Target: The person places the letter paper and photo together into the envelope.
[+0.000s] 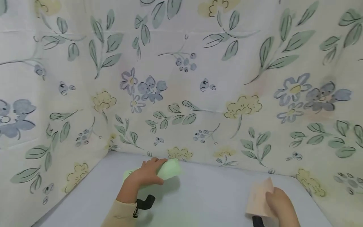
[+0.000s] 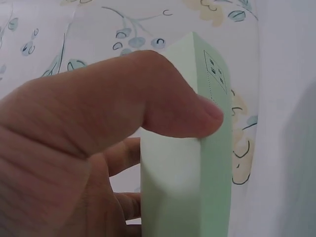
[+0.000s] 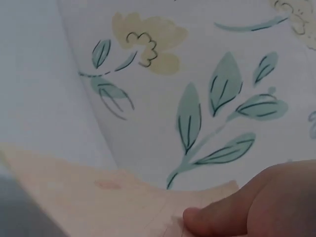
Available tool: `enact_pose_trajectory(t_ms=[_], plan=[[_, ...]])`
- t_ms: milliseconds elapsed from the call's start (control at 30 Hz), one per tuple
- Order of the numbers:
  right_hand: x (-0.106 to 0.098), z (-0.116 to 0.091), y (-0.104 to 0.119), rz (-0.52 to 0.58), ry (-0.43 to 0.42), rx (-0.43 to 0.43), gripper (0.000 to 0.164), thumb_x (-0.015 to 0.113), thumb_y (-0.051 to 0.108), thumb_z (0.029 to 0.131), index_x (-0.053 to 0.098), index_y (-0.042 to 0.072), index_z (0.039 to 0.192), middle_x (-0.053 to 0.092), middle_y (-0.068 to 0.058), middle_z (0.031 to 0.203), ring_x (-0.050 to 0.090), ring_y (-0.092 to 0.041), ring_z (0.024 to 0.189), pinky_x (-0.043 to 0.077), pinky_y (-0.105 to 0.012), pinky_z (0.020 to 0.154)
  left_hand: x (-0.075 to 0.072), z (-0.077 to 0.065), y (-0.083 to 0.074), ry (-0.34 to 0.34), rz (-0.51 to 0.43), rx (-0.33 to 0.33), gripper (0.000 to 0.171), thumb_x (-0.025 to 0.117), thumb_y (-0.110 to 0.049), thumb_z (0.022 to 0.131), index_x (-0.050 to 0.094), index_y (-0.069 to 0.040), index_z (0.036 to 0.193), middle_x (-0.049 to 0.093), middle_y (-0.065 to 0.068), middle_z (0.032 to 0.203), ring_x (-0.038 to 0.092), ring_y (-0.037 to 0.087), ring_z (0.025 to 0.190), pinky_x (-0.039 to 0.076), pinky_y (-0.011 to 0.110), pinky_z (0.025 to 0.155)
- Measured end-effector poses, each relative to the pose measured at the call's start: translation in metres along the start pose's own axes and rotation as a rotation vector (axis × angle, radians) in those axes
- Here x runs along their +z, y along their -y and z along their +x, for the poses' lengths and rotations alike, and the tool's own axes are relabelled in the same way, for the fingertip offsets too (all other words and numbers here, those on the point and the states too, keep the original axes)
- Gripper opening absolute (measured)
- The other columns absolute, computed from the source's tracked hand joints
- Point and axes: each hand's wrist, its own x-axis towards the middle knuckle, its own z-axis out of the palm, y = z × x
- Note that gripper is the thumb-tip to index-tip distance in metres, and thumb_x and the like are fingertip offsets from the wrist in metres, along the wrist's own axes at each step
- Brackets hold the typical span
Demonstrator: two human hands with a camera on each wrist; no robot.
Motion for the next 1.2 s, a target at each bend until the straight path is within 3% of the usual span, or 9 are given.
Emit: enact_pose_trajectory(t_ms=[167,367,500,633,733,800,900,1000,1200], plan=[[-0.001,-0.004,0.057,0.138,-0.045,-0.109,0.068,0.029,0.034,0.097,0.023,-0.025,0.130,0.055,-0.029,0.101,0.056,-0.031,0.086,0.047,-0.047,0.073,-0.013,-0.009,0.004,-0.027,-0.010,0.013,0.087,0.073,-0.031,0.062,0.041,-0.018,0.142,0.048,0.009,0.121,0.044,0.028,0.112,0.012,0.066,0.105],[-0.011,-0.017,0.082,0.265,-0.032,-0.132,0.073,0.020,0.041,0.097,0.013,-0.017,0.140,0.052,-0.022,0.107,0.054,-0.027,0.089,0.042,-0.050,0.081,-0.019,-0.006,-0.006,-0.050,-0.031,0.013,0.088,0.073,-0.031,0.062,0.040,-0.020,0.142,0.047,0.008,0.122,0.045,0.027,0.107,0.012,0.065,0.106],[-0.010,-0.031,0.093,0.315,-0.011,-0.157,0.064,0.021,0.032,0.098,0.010,-0.012,0.143,0.054,-0.015,0.104,0.054,-0.024,0.086,0.042,-0.043,0.079,-0.019,-0.007,-0.011,-0.043,-0.022,0.006,0.089,0.074,-0.032,0.062,0.040,-0.022,0.143,0.046,0.007,0.124,0.044,0.026,0.109,0.009,0.063,0.108],[-0.002,-0.043,0.112,0.397,-0.017,-0.297,0.055,0.031,0.015,0.095,0.013,-0.006,0.142,0.056,-0.017,0.100,0.060,-0.024,0.079,0.043,-0.035,0.074,-0.022,-0.007,-0.012,-0.057,0.000,0.034,0.088,0.074,-0.034,0.062,0.040,-0.022,0.143,0.045,0.005,0.125,0.044,0.026,0.110,0.009,0.063,0.108],[0.004,-0.046,0.125,0.476,-0.004,-0.411,0.060,0.040,0.002,0.090,0.007,-0.002,0.140,0.049,-0.025,0.111,0.061,-0.028,0.082,0.047,-0.037,0.073,-0.026,-0.010,-0.011,-0.069,0.001,0.036,0.088,0.074,-0.034,0.063,0.040,-0.021,0.143,0.047,0.005,0.125,0.045,0.026,0.111,0.009,0.064,0.107],[0.009,-0.046,0.132,0.524,0.003,-0.452,0.073,0.045,-0.004,0.085,0.001,0.002,0.142,0.038,-0.027,0.122,0.059,-0.030,0.089,0.050,-0.039,0.071,-0.028,-0.012,-0.009,-0.074,-0.002,0.028,0.088,0.075,-0.034,0.063,0.040,-0.020,0.143,0.046,0.006,0.127,0.045,0.027,0.111,0.009,0.064,0.107],[0.013,-0.045,0.135,0.569,-0.006,-0.442,0.095,0.051,-0.008,0.079,-0.014,0.011,0.145,0.026,-0.028,0.131,0.054,-0.032,0.095,0.052,-0.039,0.073,-0.030,-0.013,-0.007,-0.070,-0.018,0.014,0.088,0.074,-0.032,0.063,0.039,-0.020,0.143,0.046,0.007,0.127,0.045,0.027,0.112,0.009,0.065,0.107],[0.015,-0.046,0.131,0.581,-0.034,-0.375,0.107,0.054,-0.008,0.078,-0.027,0.018,0.143,0.022,-0.028,0.134,0.054,-0.030,0.095,0.053,-0.036,0.074,-0.028,-0.012,-0.006,-0.053,-0.039,0.006,0.088,0.073,-0.030,0.064,0.038,-0.021,0.144,0.045,0.007,0.126,0.045,0.028,0.110,0.009,0.064,0.107],[0.009,-0.054,0.104,0.555,-0.103,-0.264,0.091,0.046,-0.007,0.083,-0.018,0.012,0.145,0.026,-0.028,0.131,0.057,-0.027,0.090,0.054,-0.034,0.072,-0.017,-0.005,-0.010,-0.008,-0.054,0.027,0.088,0.073,-0.030,0.063,0.039,-0.020,0.144,0.047,0.006,0.122,0.046,0.026,0.104,0.015,0.063,0.106]])
